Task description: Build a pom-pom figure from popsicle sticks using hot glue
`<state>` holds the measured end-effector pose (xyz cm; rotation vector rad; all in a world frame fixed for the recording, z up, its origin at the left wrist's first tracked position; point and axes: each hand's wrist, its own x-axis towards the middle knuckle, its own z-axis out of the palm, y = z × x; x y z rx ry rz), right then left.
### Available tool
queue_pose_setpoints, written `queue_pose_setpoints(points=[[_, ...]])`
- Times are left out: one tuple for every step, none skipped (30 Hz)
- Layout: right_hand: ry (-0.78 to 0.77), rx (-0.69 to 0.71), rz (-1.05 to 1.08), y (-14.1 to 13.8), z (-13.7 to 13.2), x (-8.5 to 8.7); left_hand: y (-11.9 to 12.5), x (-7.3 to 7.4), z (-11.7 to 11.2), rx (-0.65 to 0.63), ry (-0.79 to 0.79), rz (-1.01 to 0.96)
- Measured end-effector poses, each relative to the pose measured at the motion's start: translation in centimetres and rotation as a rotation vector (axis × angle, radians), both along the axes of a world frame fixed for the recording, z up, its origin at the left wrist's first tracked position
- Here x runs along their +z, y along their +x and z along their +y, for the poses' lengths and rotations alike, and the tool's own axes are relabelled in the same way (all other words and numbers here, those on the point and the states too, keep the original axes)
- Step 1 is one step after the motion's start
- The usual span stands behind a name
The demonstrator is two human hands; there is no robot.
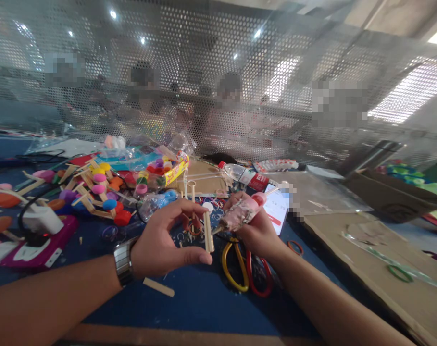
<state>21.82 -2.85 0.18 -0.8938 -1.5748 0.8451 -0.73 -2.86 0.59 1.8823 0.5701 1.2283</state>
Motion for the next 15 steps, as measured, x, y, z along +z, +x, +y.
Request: queue_pose_setpoints(points=[[0.002, -0.001, 0.002, 0.0, 0.02, 0.01, -0.01, -0.03, 0.0, -0.001, 0.002, 0.0], [0.001, 0.001, 0.007, 0.0, 0.04, 0.03, -0.02, -0.05, 0.01, -0.006, 0.004, -0.002], [0.001, 0.004, 0.012, -0.01, 0.05, 0.05, -0.03, -0.07, 0.01, -0.01, 0.006, -0.007], [0.002, 0.007, 0.017, -0.02, 0.05, 0.07, -0.04, -0.09, 0.02, -0.012, 0.008, -0.01], [0.006, 0.01, 0.02, -0.03, 0.06, 0.09, -0.05, -0.09, 0.03, -0.013, 0.009, -0.011], [0.008, 0.015, 0.023, -0.05, 0.06, 0.11, -0.06, -0.09, 0.04, -0.014, 0.012, -0.009], [0.008, 0.017, 0.025, -0.06, 0.06, 0.12, -0.07, -0.1, 0.05, -0.014, 0.015, -0.006], [0.004, 0.019, 0.028, -0.07, 0.07, 0.12, -0.07, -0.1, 0.06, -0.014, 0.016, -0.003], [-0.001, 0.021, 0.033, -0.07, 0.07, 0.12, -0.07, -0.11, 0.07, -0.017, 0.018, -0.004], [-0.007, 0.022, 0.037, -0.07, 0.08, 0.12, -0.07, -0.12, 0.08, -0.021, 0.019, -0.007], [-0.011, 0.021, 0.037, -0.05, 0.1, 0.12, -0.07, -0.14, 0.08, -0.025, 0.02, -0.011], [-0.013, 0.019, 0.034, -0.04, 0.11, 0.12, -0.07, -0.16, 0.09, -0.027, 0.018, -0.013], [-0.011, 0.018, 0.029, -0.02, 0.12, 0.13, -0.07, -0.17, 0.09, -0.028, 0.016, -0.011], [-0.006, 0.016, 0.024, 0.0, 0.12, 0.14, -0.08, -0.19, 0.1, -0.028, 0.015, -0.007], [-0.003, 0.013, 0.019, 0.01, 0.13, 0.16, -0.09, -0.21, 0.1, -0.027, 0.015, -0.002]])
